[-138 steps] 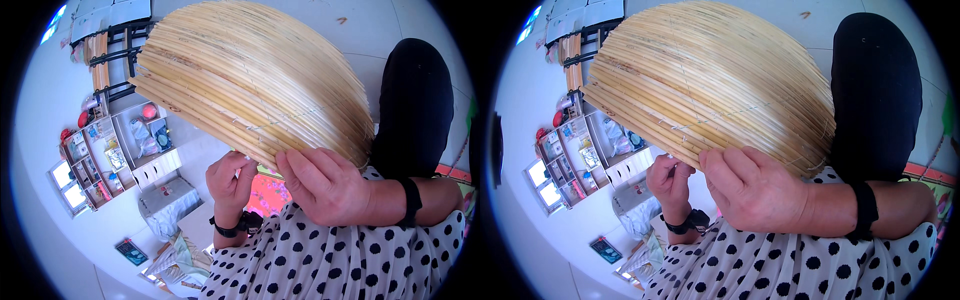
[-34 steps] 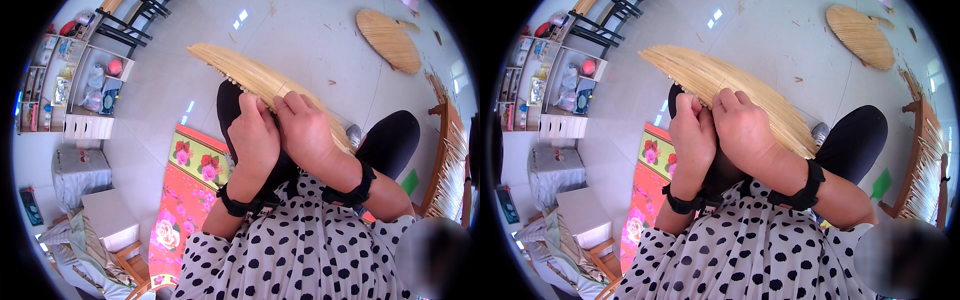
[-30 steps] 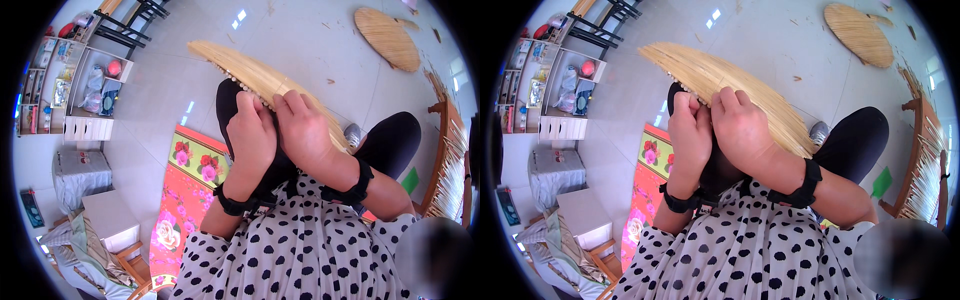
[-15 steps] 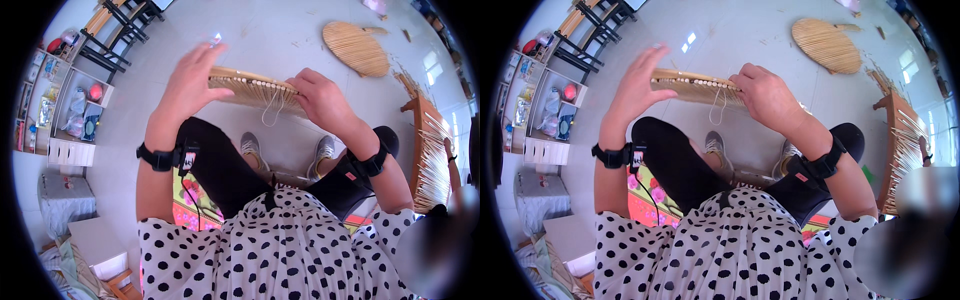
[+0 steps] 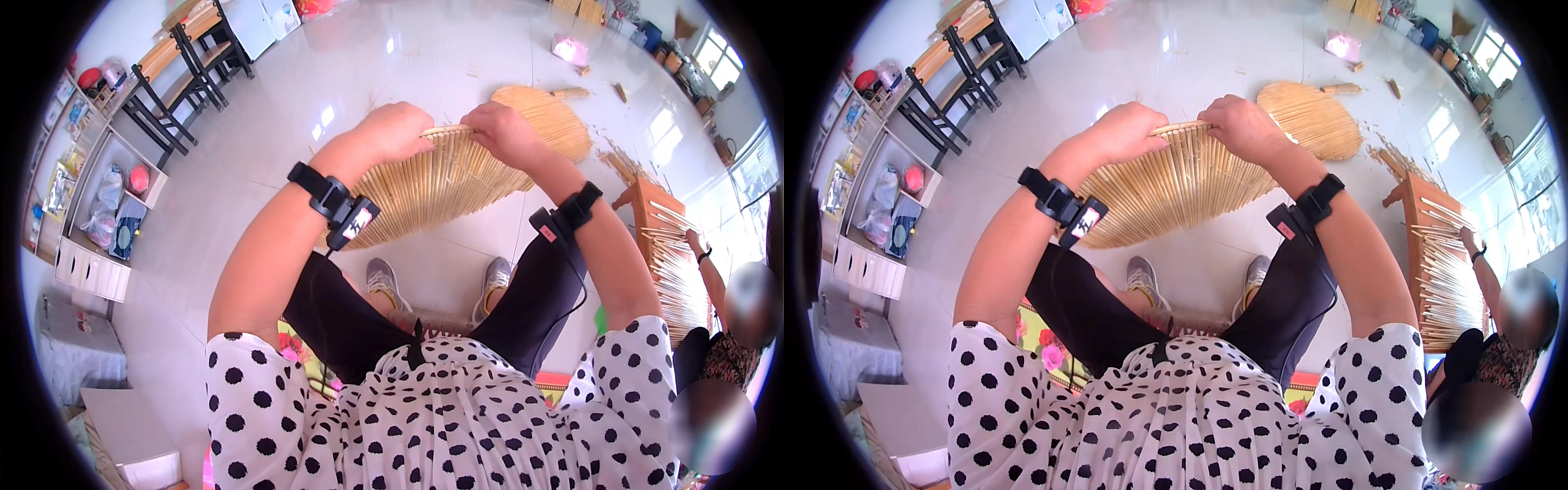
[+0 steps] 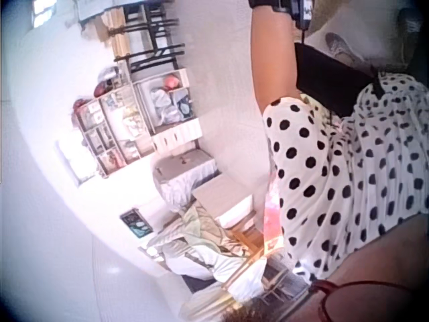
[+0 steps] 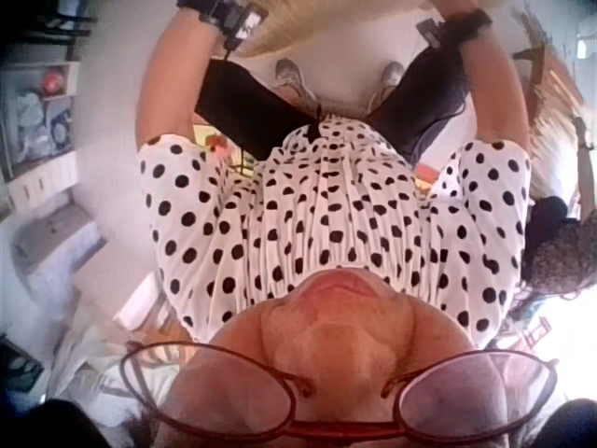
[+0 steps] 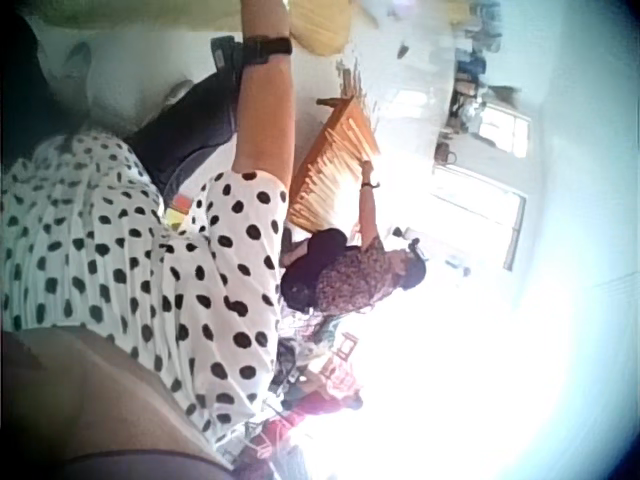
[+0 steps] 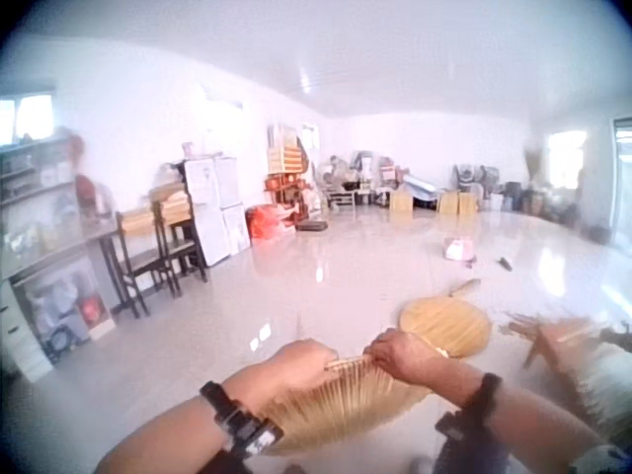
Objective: The person sits on the floor and weaves a large, fan-shaped bamboo mat using a needle and white thread. They repeatedly pass the needle through the bamboo strips to secure them, occasionally using pliers to cut the thread.
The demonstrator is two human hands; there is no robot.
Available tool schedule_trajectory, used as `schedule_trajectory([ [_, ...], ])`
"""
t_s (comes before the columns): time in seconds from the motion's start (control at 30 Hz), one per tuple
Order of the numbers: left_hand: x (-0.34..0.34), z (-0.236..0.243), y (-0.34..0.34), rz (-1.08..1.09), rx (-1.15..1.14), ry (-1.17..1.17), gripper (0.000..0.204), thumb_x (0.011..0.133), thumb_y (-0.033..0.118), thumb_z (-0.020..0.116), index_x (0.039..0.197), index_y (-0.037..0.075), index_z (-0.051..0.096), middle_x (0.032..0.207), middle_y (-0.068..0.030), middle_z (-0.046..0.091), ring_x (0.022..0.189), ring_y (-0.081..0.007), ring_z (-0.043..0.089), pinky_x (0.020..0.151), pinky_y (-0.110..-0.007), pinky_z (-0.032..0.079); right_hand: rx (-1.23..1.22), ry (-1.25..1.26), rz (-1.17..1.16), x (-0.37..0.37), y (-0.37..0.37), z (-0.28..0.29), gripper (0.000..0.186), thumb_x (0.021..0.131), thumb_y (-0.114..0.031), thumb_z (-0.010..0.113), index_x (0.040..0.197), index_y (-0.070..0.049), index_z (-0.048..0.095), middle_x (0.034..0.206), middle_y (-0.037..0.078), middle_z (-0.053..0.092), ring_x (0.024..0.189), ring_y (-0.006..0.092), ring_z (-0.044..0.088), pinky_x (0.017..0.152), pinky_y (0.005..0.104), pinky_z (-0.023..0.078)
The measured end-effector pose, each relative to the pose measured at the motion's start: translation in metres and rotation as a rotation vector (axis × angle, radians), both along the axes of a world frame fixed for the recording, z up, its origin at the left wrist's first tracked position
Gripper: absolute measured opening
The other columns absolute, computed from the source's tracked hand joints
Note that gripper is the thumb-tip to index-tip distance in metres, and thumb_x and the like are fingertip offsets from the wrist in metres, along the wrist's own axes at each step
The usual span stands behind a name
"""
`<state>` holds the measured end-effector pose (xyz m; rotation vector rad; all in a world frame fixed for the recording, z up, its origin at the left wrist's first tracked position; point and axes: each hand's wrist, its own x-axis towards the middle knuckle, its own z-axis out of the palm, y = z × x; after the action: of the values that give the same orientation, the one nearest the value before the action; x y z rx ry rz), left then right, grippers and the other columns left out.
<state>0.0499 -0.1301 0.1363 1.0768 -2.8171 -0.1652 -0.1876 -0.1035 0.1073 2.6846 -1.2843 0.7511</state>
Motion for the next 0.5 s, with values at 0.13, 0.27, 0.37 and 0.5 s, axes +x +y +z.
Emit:
schedule_trajectory([
  [0.13,-0.001,-0.007,0.012,0.133,-0.12,0.154,0.02,0.087,0.025,0.063,0.087,0.005,0.065,0.08,-0.0189,0.066,0.08,-0.0389,0.064,0.072,-0.047,0.05,-0.15,-0.017,-0.016,0.001,-0.005,0.022,0.021,0.079,-0.008,0.07,0.1,-0.006,0.069,0.095,0.01,0.066,0.096,0.0294,0.061,0.082,0.0393,0.052],
  [0.27,-0.006,-0.011,0.02,0.269,-0.099,0.325,0.022,0.087,0.026,0.064,0.086,0.004,0.065,0.076,-0.0203,0.065,0.077,-0.04,0.064,0.071,-0.047,0.05,-0.404,-0.206,-0.225,0.003,0.006,0.034,0.017,0.081,-0.01,0.069,0.097,-0.005,0.07,0.09,0.01,0.067,0.086,0.0289,0.064,0.076,0.0378,0.053],
  [0.37,-0.012,-0.028,0.026,0.378,-0.062,0.44,0.023,0.088,0.025,0.064,0.085,0.003,0.064,0.074,-0.0204,0.065,0.074,-0.0402,0.063,0.069,-0.047,0.05,-0.198,-0.356,-0.393,0.004,0.016,0.026,0.015,0.083,-0.016,0.065,0.09,-0.005,0.071,0.08,0.013,0.068,0.076,0.0316,0.065,0.072,0.0396,0.054],
  [0.5,-0.018,-0.046,0.047,0.472,-0.059,0.539,0.022,0.088,0.023,0.064,0.083,0.002,0.063,0.074,-0.0192,0.066,0.073,-0.0393,0.064,0.068,-0.046,0.051,0.172,-0.322,-0.532,0.014,0.026,0.018,0.028,0.088,-0.028,0.06,0.083,-0.003,0.071,0.073,0.018,0.067,0.073,0.0347,0.066,0.071,0.0421,0.053],
])
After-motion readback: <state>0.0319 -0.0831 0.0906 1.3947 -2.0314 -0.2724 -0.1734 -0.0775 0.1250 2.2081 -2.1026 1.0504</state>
